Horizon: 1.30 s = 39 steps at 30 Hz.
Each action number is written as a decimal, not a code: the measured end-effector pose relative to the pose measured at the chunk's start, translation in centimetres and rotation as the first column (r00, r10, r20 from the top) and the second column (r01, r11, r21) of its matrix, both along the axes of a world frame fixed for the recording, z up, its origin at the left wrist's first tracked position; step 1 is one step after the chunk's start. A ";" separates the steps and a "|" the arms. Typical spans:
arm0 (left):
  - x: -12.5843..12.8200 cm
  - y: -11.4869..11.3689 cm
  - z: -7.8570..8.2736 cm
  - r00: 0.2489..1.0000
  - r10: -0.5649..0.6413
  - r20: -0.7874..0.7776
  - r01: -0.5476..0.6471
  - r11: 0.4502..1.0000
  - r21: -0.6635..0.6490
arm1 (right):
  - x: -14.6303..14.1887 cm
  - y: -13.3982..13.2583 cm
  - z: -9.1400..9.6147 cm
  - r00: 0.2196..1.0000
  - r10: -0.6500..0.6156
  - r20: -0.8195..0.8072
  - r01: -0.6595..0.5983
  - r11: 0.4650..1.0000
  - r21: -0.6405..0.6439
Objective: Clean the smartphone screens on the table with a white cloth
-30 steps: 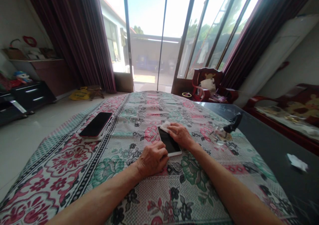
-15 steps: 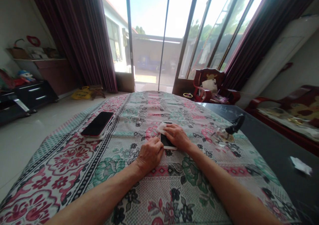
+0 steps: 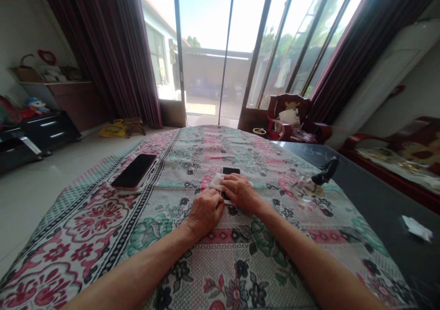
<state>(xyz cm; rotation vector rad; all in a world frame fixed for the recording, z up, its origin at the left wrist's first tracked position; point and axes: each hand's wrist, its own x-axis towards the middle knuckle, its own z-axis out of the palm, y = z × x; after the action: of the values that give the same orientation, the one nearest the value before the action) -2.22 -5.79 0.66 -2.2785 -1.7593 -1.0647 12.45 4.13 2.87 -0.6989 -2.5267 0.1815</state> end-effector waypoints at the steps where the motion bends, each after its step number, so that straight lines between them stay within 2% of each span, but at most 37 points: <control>1: 0.0 0.0 0.0 1.000 0.001 0.004 -0.001 1.000 -0.005 | 0.4 0.6 -0.1 0.998 -0.054 -0.015 0.054 0.999 -0.001; 4: 0.0 0.0 0.0 0.999 0.005 0.033 -0.004 1.000 -0.013 | 1.8 2.5 -0.6 0.966 -0.252 -0.056 0.253 0.968 0.002; 7: 0.1 0.0 0.0 0.998 0.019 0.062 -0.018 1.000 -0.012 | 2.3 2.7 -0.8 0.939 -0.339 -0.061 0.341 0.940 0.015; 9: 0.1 0.0 0.1 0.996 0.053 0.069 -0.052 0.999 -0.012 | 1.8 1.8 -0.7 0.954 -0.293 -0.057 0.295 0.956 0.014; 12: 0.1 0.0 0.2 0.992 0.106 0.063 -0.105 0.994 -0.022 | 0.4 -0.4 -0.2 0.994 -0.098 -0.045 0.098 0.995 0.003; 15: -0.1 0.0 0.2 0.993 0.107 0.055 -0.105 0.994 -0.036 | -0.3 -1.3 0.2 0.999 0.034 -0.030 -0.034 0.999 -0.006; 17: -0.1 0.0 0.2 0.994 0.100 0.052 -0.098 0.994 -0.040 | 0.2 -0.6 0.1 0.999 0.009 -0.034 -0.009 1.000 -0.016; 21: -0.2 0.1 0.1 0.994 0.094 0.051 -0.092 0.995 -0.043 | 2.2 2.4 -0.8 0.971 -0.220 -0.094 0.216 0.975 -0.052; 23: -0.2 0.1 0.1 0.995 0.087 0.053 -0.085 0.995 -0.043 | 2.8 3.1 -1.1 0.954 -0.274 -0.121 0.269 0.961 -0.059; 26: -0.2 0.2 0.2 0.995 0.080 0.062 -0.077 0.996 -0.053 | 2.5 1.9 -1.2 0.963 -0.226 -0.144 0.223 0.974 -0.038; 28: -0.2 0.2 0.2 0.995 0.073 0.073 -0.069 0.996 -0.062 | 2.0 0.0 -1.0 0.978 -0.149 -0.143 0.146 0.989 -0.027; 32: -0.3 0.2 0.1 0.994 0.065 0.093 -0.059 0.996 -0.067 | 2.0 -3.2 -1.0 0.985 -0.094 -0.148 0.093 0.996 -0.014; 34: -0.3 0.2 0.0 0.993 0.066 0.094 -0.059 0.995 -0.078 | 2.7 -3.3 -1.3 0.979 -0.129 -0.158 0.128 0.992 -0.015; 39: -0.3 0.3 0.0 0.995 0.001 0.103 0.008 0.996 -0.085 | 4.1 -1.8 -1.9 0.926 -0.314 -0.208 0.310 0.949 -0.054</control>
<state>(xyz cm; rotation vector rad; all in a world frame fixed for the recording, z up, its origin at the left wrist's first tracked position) -2.47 -5.52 0.63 -2.3157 -1.8739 -1.1488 16.57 2.29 0.98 -1.0212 -2.1774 0.1612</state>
